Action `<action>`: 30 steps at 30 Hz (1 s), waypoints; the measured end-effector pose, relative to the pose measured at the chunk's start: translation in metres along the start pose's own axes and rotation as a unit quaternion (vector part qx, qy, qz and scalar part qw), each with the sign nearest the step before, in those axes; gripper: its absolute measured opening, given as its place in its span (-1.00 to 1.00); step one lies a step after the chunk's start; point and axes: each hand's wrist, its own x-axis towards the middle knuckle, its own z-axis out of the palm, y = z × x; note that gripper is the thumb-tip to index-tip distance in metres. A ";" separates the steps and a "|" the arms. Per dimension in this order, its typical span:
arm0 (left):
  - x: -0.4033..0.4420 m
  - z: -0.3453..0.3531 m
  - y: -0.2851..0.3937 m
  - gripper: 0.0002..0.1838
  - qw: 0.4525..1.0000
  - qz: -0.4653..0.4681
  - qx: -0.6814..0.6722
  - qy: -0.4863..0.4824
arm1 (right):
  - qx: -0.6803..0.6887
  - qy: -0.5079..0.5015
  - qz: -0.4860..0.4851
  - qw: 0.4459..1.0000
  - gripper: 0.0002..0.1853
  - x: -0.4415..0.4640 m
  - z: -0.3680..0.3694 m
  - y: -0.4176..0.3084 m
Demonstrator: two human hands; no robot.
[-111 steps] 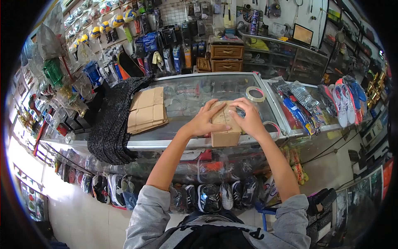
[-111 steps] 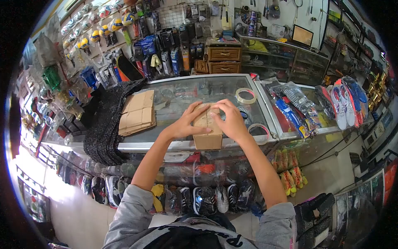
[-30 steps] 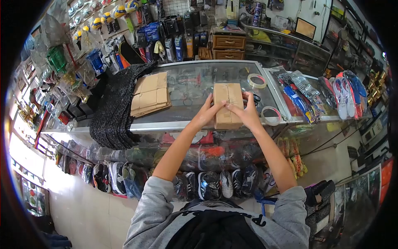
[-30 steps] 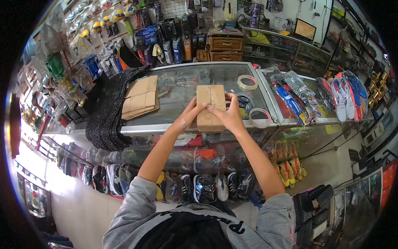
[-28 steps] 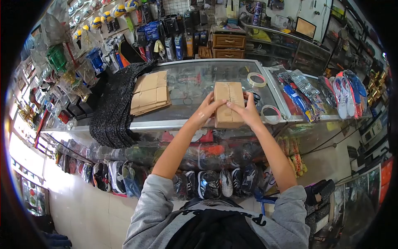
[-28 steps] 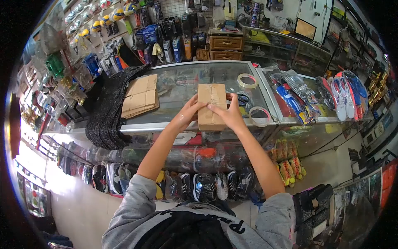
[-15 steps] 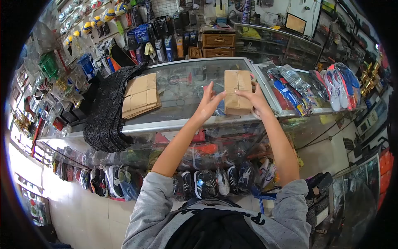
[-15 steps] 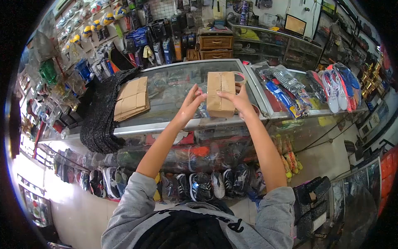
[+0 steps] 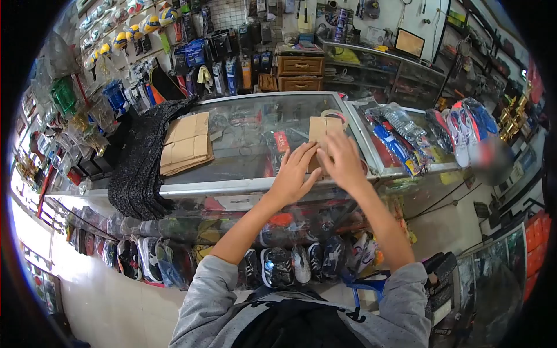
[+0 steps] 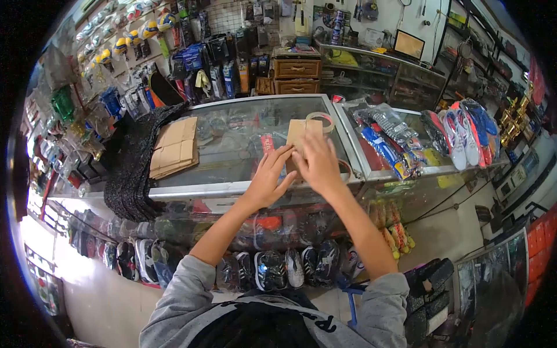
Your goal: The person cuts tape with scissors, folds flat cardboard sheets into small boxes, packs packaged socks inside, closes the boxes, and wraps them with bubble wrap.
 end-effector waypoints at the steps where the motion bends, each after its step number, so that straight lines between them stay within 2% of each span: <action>1: -0.001 0.001 0.002 -0.42 1.000 -0.002 -0.003 0.002 | 0.026 0.018 -0.010 0.999 -0.57 -0.005 0.006 0.000; 6: -0.003 0.009 0.007 -0.37 0.998 -0.047 -0.036 -0.001 | 0.053 0.047 -0.022 0.997 -0.60 -0.008 0.012 0.003; 11: -0.009 0.010 0.001 -0.34 0.999 -0.046 -0.021 0.002 | 0.061 0.048 -0.021 0.997 -0.61 -0.010 0.014 0.003; 13: -0.010 0.000 0.000 -0.32 1.000 0.000 -0.022 0.004 | 0.038 0.030 -0.014 0.999 -0.63 -0.008 0.006 -0.003; 15: -0.018 -0.017 0.000 -0.32 1.000 0.006 -0.017 -0.004 | 0.006 0.007 0.001 1.000 -0.67 -0.003 0.002 -0.010; 18: -0.043 -0.054 -0.003 -0.32 1.000 0.007 -0.007 -0.021 | -0.035 0.041 -0.039 0.998 -0.70 0.007 0.008 -0.028; 21: -0.073 -0.093 -0.021 -0.34 0.999 0.003 -0.038 -0.009 | -0.005 0.054 -0.061 0.997 -0.72 0.023 0.023 -0.069; 26: -0.132 -0.175 -0.062 -0.44 0.995 -0.084 -0.042 0.019 | 0.113 0.012 -0.105 0.988 -0.72 0.044 0.076 -0.169; 30: -0.189 -0.253 -0.101 -0.49 0.994 -0.089 0.024 0.061 | 0.183 -0.009 -0.120 0.976 -0.71 0.064 0.133 -0.265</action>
